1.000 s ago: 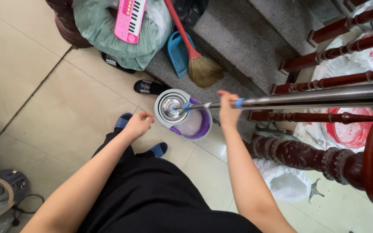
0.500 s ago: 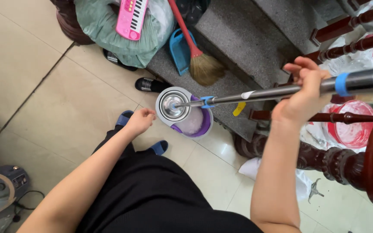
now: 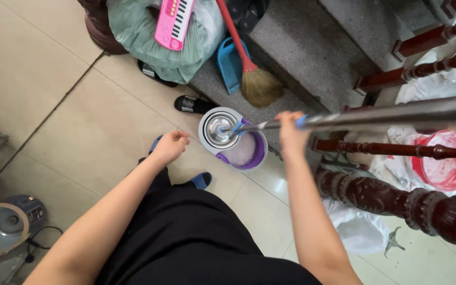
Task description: Mopping the floor and rinsing/spinning the mop in a bucket.
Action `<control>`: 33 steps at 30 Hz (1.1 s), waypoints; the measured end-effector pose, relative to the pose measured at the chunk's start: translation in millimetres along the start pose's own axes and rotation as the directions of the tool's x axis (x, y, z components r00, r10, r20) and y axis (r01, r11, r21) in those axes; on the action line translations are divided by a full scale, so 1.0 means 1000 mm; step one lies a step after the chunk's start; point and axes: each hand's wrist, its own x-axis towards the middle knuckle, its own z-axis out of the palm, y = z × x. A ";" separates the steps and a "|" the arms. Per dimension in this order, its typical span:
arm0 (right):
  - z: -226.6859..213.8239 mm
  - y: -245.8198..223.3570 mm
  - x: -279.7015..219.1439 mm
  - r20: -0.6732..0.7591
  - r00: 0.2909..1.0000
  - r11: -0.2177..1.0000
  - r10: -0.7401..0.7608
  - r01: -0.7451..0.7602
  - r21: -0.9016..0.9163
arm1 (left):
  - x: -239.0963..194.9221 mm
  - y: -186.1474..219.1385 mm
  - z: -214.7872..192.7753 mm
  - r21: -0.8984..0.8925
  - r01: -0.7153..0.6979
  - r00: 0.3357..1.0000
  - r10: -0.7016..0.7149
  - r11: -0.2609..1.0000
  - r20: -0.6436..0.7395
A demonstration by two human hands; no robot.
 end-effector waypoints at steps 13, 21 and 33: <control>0.008 -0.006 0.004 -0.179 0.928 0.900 -0.328 0.364 0.238 | -0.010 0.018 0.001 0.096 0.044 0.999 -0.046 0.994 0.023; 0.032 0.104 0.025 0.077 0.996 0.999 0.040 -0.041 0.015 | -0.003 0.003 -0.015 0.043 -0.002 0.999 0.004 0.999 -0.046; 0.026 0.103 0.021 0.047 0.994 0.995 0.096 -0.095 -0.016 | -0.019 0.020 -0.015 0.042 0.047 0.999 -0.046 0.998 -0.021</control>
